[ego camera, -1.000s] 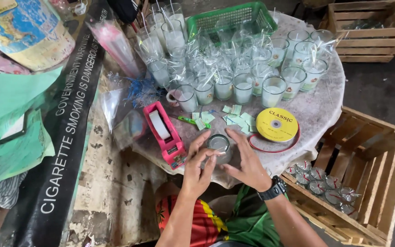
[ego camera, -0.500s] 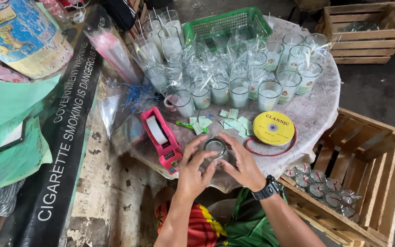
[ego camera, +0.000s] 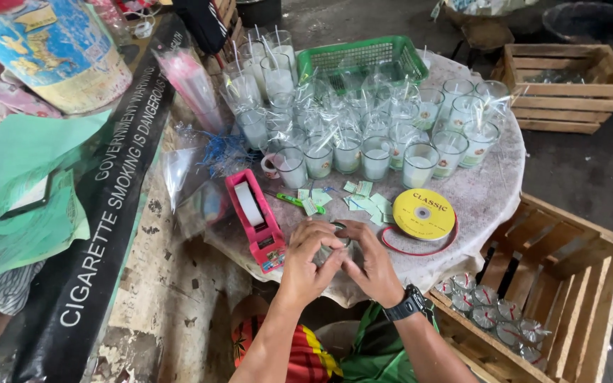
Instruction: Labeling glass candles and wrapping them in plastic sleeves sealed with tape.
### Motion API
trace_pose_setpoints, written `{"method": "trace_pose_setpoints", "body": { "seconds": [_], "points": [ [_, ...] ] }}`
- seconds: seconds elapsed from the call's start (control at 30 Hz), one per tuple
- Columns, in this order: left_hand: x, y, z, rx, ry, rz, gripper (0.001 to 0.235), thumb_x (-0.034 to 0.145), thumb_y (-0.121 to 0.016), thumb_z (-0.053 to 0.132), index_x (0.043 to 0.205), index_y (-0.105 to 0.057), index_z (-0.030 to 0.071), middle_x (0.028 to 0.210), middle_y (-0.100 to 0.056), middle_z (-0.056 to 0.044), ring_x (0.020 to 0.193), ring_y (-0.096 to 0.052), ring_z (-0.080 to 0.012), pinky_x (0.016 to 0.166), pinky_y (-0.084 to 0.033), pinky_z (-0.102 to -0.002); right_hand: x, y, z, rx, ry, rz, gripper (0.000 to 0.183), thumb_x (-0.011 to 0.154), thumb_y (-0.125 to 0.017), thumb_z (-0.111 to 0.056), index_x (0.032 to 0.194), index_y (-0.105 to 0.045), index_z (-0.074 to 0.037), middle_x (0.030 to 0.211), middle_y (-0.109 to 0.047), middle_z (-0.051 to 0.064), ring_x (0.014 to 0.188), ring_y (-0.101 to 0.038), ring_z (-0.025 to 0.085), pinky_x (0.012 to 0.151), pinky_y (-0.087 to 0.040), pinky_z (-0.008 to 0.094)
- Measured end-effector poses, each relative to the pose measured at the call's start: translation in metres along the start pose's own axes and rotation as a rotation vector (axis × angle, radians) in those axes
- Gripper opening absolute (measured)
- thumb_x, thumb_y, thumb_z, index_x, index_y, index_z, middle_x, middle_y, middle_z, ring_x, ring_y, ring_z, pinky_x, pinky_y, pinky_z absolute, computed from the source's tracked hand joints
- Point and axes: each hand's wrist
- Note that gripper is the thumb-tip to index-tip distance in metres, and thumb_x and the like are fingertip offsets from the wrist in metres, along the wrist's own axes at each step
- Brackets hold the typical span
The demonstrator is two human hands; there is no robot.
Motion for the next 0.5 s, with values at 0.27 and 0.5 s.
{"method": "trace_pose_setpoints", "body": {
  "seconds": [0.27, 0.5],
  "points": [
    [0.019, 0.005, -0.015, -0.021, 0.109, 0.048, 0.010, 0.076, -0.064, 0.011, 0.069, -0.058, 0.008, 0.064, -0.058, -0.006, 0.063, -0.060, -0.0245, 0.064, -0.048, -0.032, 0.004, -0.002, -0.011, -0.100, 0.063, 0.008, 0.024, 0.081, -0.053, -0.023, 0.098, -0.053, -0.007, 0.112, -0.048, 0.016, 0.105, -0.049, 0.037, 0.083, -0.041, 0.047],
    [0.029, 0.003, -0.005, 0.222, 0.312, -0.079, 0.011, 0.079, -0.057, 0.009, 0.071, -0.050, 0.008, 0.067, -0.053, -0.004, 0.049, -0.051, -0.0157, 0.045, -0.041, -0.028, 0.003, -0.004, -0.014, -0.153, -0.001, 0.022, 0.021, 0.082, -0.052, -0.028, 0.091, -0.046, -0.009, 0.112, -0.052, 0.013, 0.099, -0.052, 0.024, 0.083, -0.043, 0.036]
  ]
}}
Point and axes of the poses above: each hand's wrist, its own x-axis towards the middle knuckle, its own y-axis out of the back of the hand, z = x × y
